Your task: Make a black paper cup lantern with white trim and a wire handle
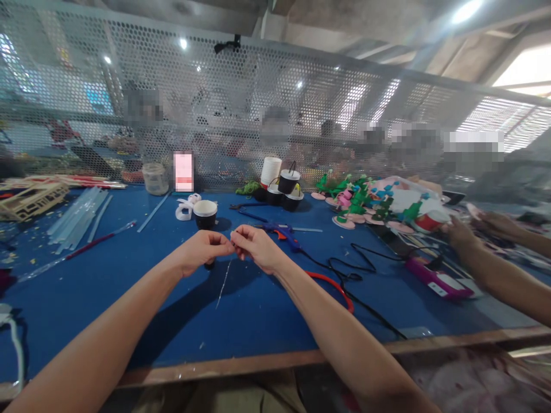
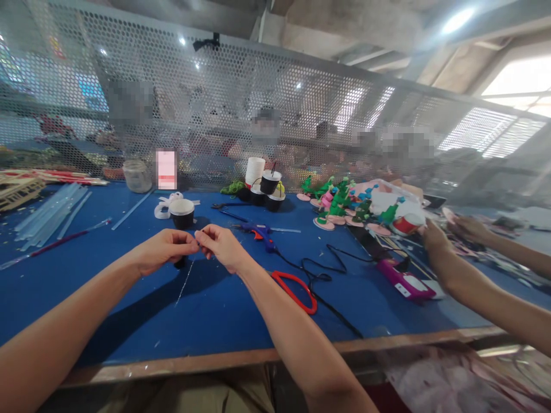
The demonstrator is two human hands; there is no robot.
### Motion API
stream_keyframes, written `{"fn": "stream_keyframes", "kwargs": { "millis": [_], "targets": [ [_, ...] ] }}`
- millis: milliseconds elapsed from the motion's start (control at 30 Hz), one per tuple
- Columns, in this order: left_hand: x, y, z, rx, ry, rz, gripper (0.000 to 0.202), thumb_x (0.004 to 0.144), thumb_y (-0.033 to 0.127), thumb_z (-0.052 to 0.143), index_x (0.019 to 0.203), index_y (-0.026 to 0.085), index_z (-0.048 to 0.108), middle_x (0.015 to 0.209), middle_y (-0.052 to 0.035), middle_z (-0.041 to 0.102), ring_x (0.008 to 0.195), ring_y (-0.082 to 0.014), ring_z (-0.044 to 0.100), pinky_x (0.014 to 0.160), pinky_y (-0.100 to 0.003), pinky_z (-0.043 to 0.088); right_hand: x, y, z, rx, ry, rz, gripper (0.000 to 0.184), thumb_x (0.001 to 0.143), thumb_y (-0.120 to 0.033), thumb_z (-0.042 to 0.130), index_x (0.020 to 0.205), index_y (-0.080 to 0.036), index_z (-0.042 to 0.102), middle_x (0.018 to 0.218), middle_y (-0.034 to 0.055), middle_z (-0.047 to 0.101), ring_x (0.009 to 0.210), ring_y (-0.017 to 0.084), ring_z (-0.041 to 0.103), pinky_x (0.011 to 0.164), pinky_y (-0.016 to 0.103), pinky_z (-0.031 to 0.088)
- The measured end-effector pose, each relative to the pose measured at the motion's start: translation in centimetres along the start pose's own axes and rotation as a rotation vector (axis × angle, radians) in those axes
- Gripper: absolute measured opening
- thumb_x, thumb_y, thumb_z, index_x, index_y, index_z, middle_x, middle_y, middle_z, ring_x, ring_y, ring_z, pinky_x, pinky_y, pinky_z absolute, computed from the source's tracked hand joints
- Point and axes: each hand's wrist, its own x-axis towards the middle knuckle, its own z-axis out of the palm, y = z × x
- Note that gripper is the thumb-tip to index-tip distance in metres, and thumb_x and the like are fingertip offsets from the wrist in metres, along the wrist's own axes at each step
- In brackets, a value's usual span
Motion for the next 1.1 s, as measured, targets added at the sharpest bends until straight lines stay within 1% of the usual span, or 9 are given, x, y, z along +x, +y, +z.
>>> {"fn": "stream_keyframes", "kwargs": {
  "millis": [267,400,500,567,667,733,867,1000,1100],
  "targets": [
    [-0.07,0.06,-0.62,0.061,-0.044,0.019,0.027,0.06,0.038,0.061,0.06,0.013,0.053,0.053,0.0056,0.042,0.044,-0.0042,0.029,0.041,-0.019,0.021,-0.11,0.02,-0.11,-0.076,0.044,-0.008,0.034,0.067,-0.049,0.056,0.059,-0.018,0.044,0.044,-0.0083,0.042,0.039,0.006,0.038,0.042,0.02,0.032],
    [0.02,-0.12,-0.37,0.104,-0.004,0.032,0.027,0.06,0.038,0.062,0.059,0.013,0.052,0.053,0.0056,0.041,0.046,-0.005,0.031,0.042,-0.019,0.022,-0.16,-0.04,-0.03,-0.122,0.07,-0.013,0.031,0.069,-0.044,0.057,0.057,-0.018,0.043,0.04,-0.0087,0.04,0.037,0.006,0.036,0.04,0.02,0.028],
    [0.09,-0.22,0.04,0.095,0.031,0.037,0.027,0.058,0.036,0.063,0.057,0.013,0.049,0.05,0.0064,0.039,0.045,-0.0046,0.028,0.042,-0.02,0.019,-0.19,0.0,0.01,-0.132,0.086,-0.021,0.031,0.069,-0.042,0.058,0.056,-0.018,0.043,0.04,-0.0088,0.039,0.037,0.006,0.035,0.039,0.02,0.025],
    [0.12,-0.23,0.19,0.069,0.032,0.023,0.026,0.058,0.035,0.063,0.056,0.013,0.049,0.05,0.0068,0.038,0.044,-0.0041,0.026,0.042,-0.02,0.018,-0.2,0.01,0.03,-0.115,0.075,-0.019,0.032,0.069,-0.043,0.057,0.056,-0.018,0.043,0.042,-0.0084,0.04,0.038,0.005,0.035,0.039,0.02,0.026],
    [0.14,-0.21,0.14,0.01,0.013,-0.015,0.024,0.057,0.034,0.062,0.057,0.013,0.05,0.051,0.0063,0.04,0.042,-0.0034,0.025,0.041,-0.021,0.016,-0.15,-0.01,0.03,-0.056,0.028,-0.005,0.032,0.069,-0.049,0.052,0.066,-0.018,0.047,0.051,-0.0064,0.046,0.042,0.006,0.041,0.04,0.02,0.033],
    [0.13,-0.18,0.02,-0.024,-0.005,-0.032,0.025,0.057,0.035,0.062,0.056,0.013,0.049,0.05,0.0064,0.04,0.041,-0.0029,0.023,0.041,-0.021,0.014,-0.08,0.0,0.0,-0.025,-0.006,0.002,0.034,0.067,-0.051,0.053,0.07,-0.018,0.048,0.056,-0.0053,0.048,0.045,0.007,0.044,0.041,0.02,0.036],
    [0.06,-0.11,-0.19,-0.03,-0.036,-0.03,0.029,0.056,0.038,0.064,0.056,0.013,0.048,0.05,0.0071,0.038,0.041,-0.0028,0.022,0.041,-0.021,0.014,0.03,0.14,-0.11,-0.019,-0.028,0.014,0.035,0.064,-0.05,0.058,0.063,-0.018,0.045,0.05,-0.0063,0.046,0.043,0.006,0.042,0.041,0.019,0.035],
    [-0.02,-0.01,-0.52,0.004,-0.064,-0.004,0.029,0.059,0.04,0.062,0.058,0.013,0.05,0.053,0.0062,0.04,0.042,-0.0034,0.025,0.041,-0.02,0.016,0.0,0.14,-0.13,-0.051,0.0,0.005,0.033,0.067,-0.048,0.055,0.061,-0.018,0.044,0.046,-0.0075,0.043,0.041,0.005,0.039,0.041,0.019,0.033],
    [-0.05,0.03,-0.71,0.06,-0.057,0.009,0.03,0.06,0.041,0.062,0.059,0.013,0.052,0.054,0.0058,0.041,0.044,-0.0043,0.028,0.041,-0.02,0.018,-0.12,-0.01,-0.11,-0.094,0.014,-0.005,0.031,0.069,-0.045,0.055,0.06,-0.018,0.044,0.045,-0.008,0.042,0.04,0.006,0.038,0.041,0.019,0.032]
  ]
}}
